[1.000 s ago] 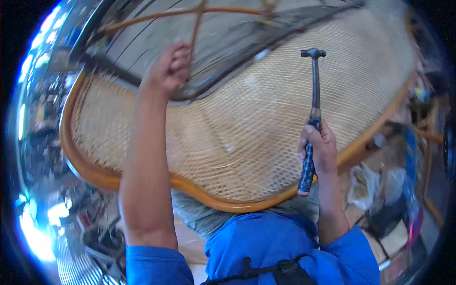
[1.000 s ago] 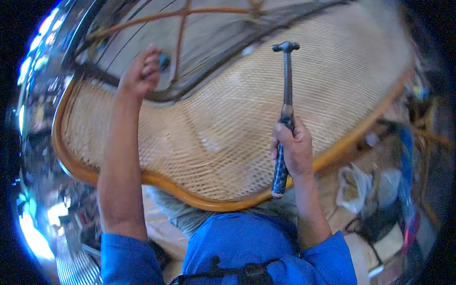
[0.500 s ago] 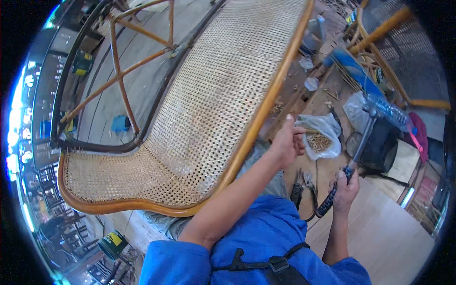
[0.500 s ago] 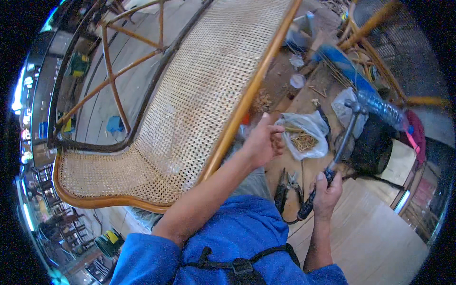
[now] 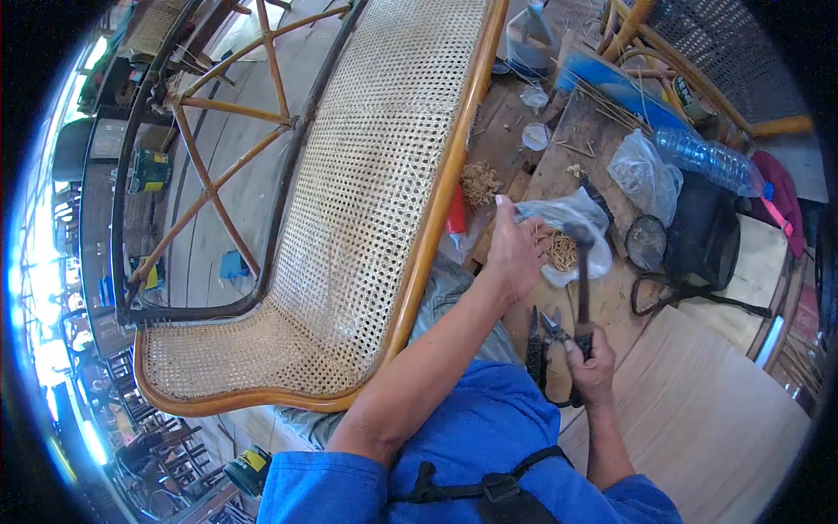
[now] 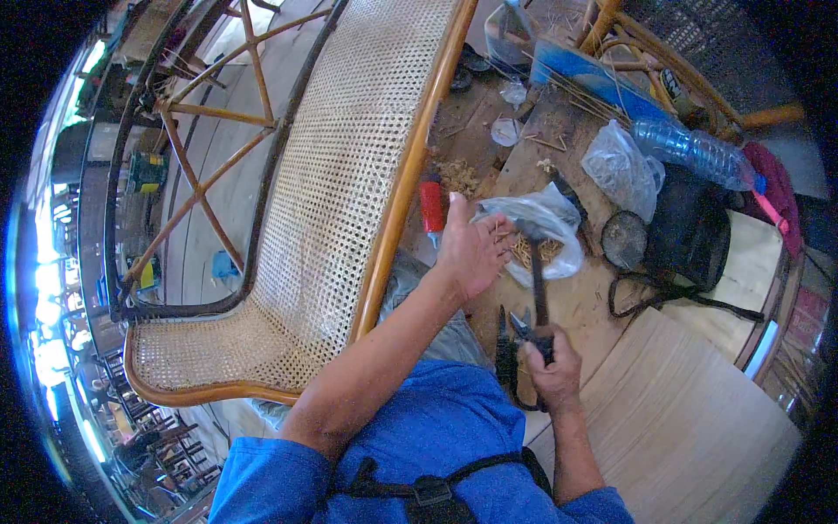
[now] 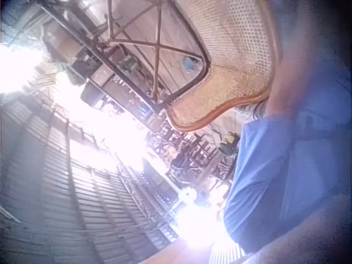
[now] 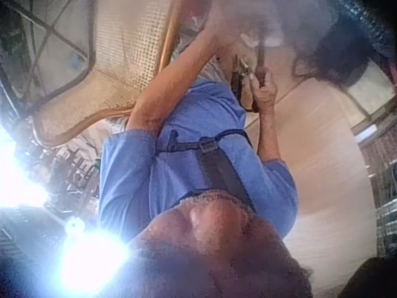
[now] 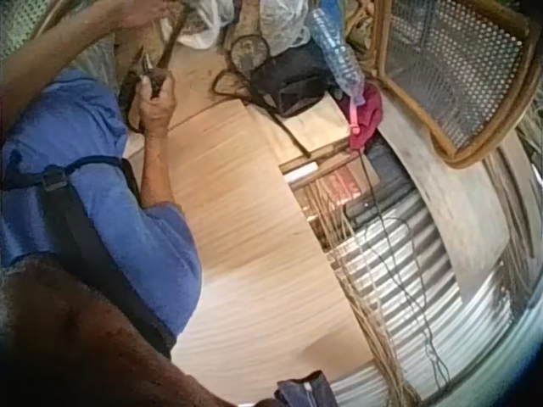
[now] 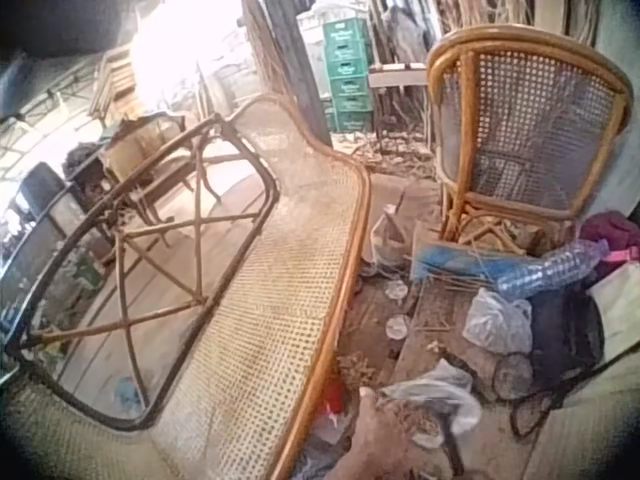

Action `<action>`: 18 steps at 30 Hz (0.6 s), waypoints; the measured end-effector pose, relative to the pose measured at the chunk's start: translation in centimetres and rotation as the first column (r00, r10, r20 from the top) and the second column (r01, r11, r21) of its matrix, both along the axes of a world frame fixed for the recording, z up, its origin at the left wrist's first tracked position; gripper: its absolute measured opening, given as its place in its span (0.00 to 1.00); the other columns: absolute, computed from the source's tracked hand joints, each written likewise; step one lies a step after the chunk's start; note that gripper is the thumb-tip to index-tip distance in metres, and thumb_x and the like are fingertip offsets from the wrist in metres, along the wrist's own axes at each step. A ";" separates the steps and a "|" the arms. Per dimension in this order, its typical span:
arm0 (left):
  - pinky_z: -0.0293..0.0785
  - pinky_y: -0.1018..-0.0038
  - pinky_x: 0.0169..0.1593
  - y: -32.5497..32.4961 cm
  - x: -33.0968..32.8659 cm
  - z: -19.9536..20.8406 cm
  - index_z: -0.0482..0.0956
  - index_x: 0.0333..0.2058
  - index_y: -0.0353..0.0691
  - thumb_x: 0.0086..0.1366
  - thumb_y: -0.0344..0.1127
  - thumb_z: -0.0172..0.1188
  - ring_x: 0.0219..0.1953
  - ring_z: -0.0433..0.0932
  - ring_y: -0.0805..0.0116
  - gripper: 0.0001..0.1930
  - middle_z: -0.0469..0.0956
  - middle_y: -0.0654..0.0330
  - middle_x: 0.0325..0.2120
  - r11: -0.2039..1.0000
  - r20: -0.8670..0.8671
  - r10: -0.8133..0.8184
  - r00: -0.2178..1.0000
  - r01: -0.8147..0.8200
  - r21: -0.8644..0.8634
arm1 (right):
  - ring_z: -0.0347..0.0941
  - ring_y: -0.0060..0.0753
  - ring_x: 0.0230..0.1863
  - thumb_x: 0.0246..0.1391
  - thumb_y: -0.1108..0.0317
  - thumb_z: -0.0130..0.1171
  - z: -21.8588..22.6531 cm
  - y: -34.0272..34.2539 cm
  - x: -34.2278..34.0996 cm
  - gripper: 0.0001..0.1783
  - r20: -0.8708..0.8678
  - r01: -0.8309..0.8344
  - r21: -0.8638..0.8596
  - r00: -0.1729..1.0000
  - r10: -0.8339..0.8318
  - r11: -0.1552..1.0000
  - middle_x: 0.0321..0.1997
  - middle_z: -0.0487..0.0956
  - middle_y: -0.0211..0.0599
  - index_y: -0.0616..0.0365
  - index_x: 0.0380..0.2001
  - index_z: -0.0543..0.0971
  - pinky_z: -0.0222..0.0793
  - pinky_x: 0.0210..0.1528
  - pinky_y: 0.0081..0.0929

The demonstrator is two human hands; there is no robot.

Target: The person repairs a rattan chair seat by inserting thin wooden sticks into the frame and tapping them in with a hammer. They then apply glue from a red bottle along the edge of the rattan weave to secure the material.

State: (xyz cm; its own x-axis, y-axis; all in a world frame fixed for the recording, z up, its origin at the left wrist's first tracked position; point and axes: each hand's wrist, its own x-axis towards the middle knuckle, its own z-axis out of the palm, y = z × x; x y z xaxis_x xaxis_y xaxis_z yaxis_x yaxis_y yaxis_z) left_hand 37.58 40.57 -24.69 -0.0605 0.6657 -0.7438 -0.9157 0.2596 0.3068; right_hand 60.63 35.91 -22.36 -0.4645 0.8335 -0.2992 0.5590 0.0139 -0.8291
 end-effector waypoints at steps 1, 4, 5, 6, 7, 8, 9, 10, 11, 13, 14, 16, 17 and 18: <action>0.38 0.61 0.67 0.0 -0.1 0.1 0.47 0.64 0.26 0.57 0.78 0.26 0.65 0.50 0.51 0.56 0.54 0.45 0.62 1.000 0.006 -0.011 1.000 0.011 0.015 | 0.75 0.38 0.28 0.49 0.68 0.61 0.1 -0.2 -0.2 0.12 0.028 -0.026 0.012 0.999 0.026 1.000 0.27 0.76 0.43 0.57 0.37 0.73 0.71 0.33 0.32; 0.33 0.60 0.68 -0.2 -0.1 0.5 0.43 0.65 0.25 0.57 0.78 0.24 0.68 0.44 0.50 0.56 0.46 0.44 0.67 0.996 0.036 -0.062 0.997 0.059 0.069 | 0.77 0.50 0.32 0.48 0.67 0.62 -0.4 -0.8 -0.6 0.16 0.129 -0.110 0.008 0.986 0.108 0.994 0.29 0.77 0.47 0.56 0.41 0.74 0.71 0.34 0.38; 0.33 0.59 0.68 -0.3 0.0 0.5 0.42 0.65 0.26 0.57 0.78 0.24 0.68 0.44 0.50 0.57 0.45 0.44 0.67 0.993 0.053 -0.088 0.995 0.083 0.088 | 0.77 0.50 0.32 0.48 0.67 0.61 -0.7 -0.8 -0.5 0.16 0.126 -0.076 0.047 0.990 0.070 0.996 0.29 0.77 0.47 0.56 0.41 0.74 0.71 0.34 0.38; 0.32 0.59 0.68 -0.4 0.1 0.5 0.41 0.65 0.26 0.57 0.79 0.24 0.68 0.44 0.50 0.57 0.44 0.44 0.67 0.989 0.074 -0.116 0.990 0.108 0.106 | 0.77 0.50 0.31 0.49 0.67 0.61 -1.2 -0.8 -0.4 0.16 0.136 -0.039 0.065 0.990 0.030 0.997 0.29 0.77 0.47 0.56 0.42 0.73 0.71 0.34 0.38; 0.32 0.59 0.68 -0.4 0.3 0.4 0.44 0.64 0.26 0.56 0.79 0.23 0.67 0.46 0.50 0.57 0.48 0.45 0.65 0.991 0.046 -0.121 0.992 0.118 0.063 | 0.77 0.50 0.31 0.49 0.68 0.61 -1.6 -0.9 -0.1 0.16 0.143 -0.001 0.082 0.990 -0.011 0.997 0.29 0.77 0.47 0.56 0.42 0.73 0.71 0.34 0.38; 0.32 0.59 0.68 -0.4 0.4 0.4 0.46 0.64 0.26 0.56 0.80 0.23 0.65 0.49 0.50 0.58 0.53 0.46 0.63 0.992 0.021 -0.129 0.991 0.129 0.017 | 0.74 0.43 0.30 0.50 0.69 0.61 -1.9 -0.9 0.2 0.16 0.145 0.041 0.079 0.988 -0.052 0.996 0.28 0.75 0.44 0.57 0.42 0.74 0.70 0.33 0.34; 0.31 0.59 0.68 -0.5 0.6 0.3 0.49 0.63 0.25 0.55 0.80 0.22 0.64 0.52 0.50 0.58 0.57 0.46 0.61 0.989 0.005 -0.143 0.990 0.143 -0.028 | 0.71 0.37 0.28 0.50 0.70 0.61 -2.2 -1.0 0.7 0.15 0.149 0.084 0.071 0.984 -0.094 0.994 0.27 0.74 0.41 0.59 0.42 0.74 0.69 0.33 0.31; 0.31 0.58 0.68 -0.5 0.8 0.2 0.50 0.63 0.26 0.57 0.79 0.24 0.64 0.52 0.52 0.56 0.57 0.47 0.61 0.990 0.005 -0.132 0.991 0.132 -0.049 | 0.68 0.31 0.26 0.51 0.71 0.61 -2.3 -1.2 1.2 0.15 0.195 0.144 0.045 0.969 -0.151 0.988 0.26 0.72 0.38 0.60 0.42 0.74 0.67 0.32 0.28; 0.31 0.58 0.68 -0.5 0.9 0.1 0.51 0.63 0.27 0.58 0.77 0.26 0.65 0.51 0.53 0.54 0.57 0.47 0.61 0.989 0.014 -0.129 0.992 0.129 -0.066 | 0.70 0.38 0.27 0.51 0.70 0.60 -2.5 -1.3 1.7 0.15 0.158 0.137 0.059 0.977 -0.144 0.989 0.27 0.73 0.41 0.59 0.43 0.74 0.68 0.32 0.32; 0.34 0.58 0.67 -0.8 1.2 0.2 0.54 0.62 0.29 0.61 0.72 0.32 0.64 0.53 0.56 0.48 0.60 0.48 0.60 0.978 -0.077 -0.204 0.976 0.199 -0.067 | 0.75 0.51 0.30 0.50 0.68 0.59 -2.7 -1.7 2.5 0.16 0.146 0.158 0.060 0.975 -0.165 0.986 0.30 0.77 0.46 0.57 0.43 0.73 0.71 0.33 0.39; 0.38 0.58 0.67 -1.2 1.1 0.5 0.56 0.61 0.30 0.63 0.68 0.36 0.63 0.55 0.57 0.44 0.62 0.49 0.58 0.962 -0.179 -0.273 0.945 0.266 -0.062 | 0.75 0.51 0.31 0.50 0.68 0.60 -2.8 -1.9 2.8 0.16 0.186 0.152 0.057 0.969 -0.160 0.987 0.30 0.77 0.46 0.57 0.43 0.73 0.70 0.34 0.39; 0.48 0.59 0.65 -2.5 0.5 1.7 0.61 0.59 0.33 0.66 0.58 0.44 0.60 0.61 0.61 0.35 0.67 0.51 0.54 0.926 -0.417 -0.354 0.837 0.376 -0.032 | 0.75 0.51 0.32 0.50 0.68 0.60 -3.2 -2.5 3.5 0.16 0.201 0.117 0.061 0.971 -0.127 0.991 0.31 0.77 0.46 0.58 0.43 0.73 0.70 0.35 0.40; 0.54 0.61 0.62 -3.5 -0.1 2.6 0.63 0.57 0.34 0.67 0.52 0.47 0.57 0.65 0.62 0.30 0.69 0.52 0.52 0.907 -0.549 -0.358 0.756 0.422 -0.010 | 0.74 0.52 0.34 0.50 0.68 0.60 -3.4 -2.9 3.9 0.16 0.244 0.083 0.062 0.965 -0.096 0.995 0.32 0.76 0.47 0.58 0.43 0.73 0.70 0.36 0.40; 0.61 0.62 0.60 -4.6 -1.3 3.7 0.66 0.55 0.35 0.68 0.47 0.51 0.54 0.68 0.64 0.25 0.72 0.53 0.49 0.885 -0.677 -0.345 0.650 0.466 -0.004 | 0.74 0.52 0.35 0.50 0.67 0.60 -3.6 -3.3 4.4 0.16 0.263 0.036 0.069 0.963 -0.053 0.997 0.33 0.76 0.48 0.59 0.43 0.73 0.69 0.37 0.41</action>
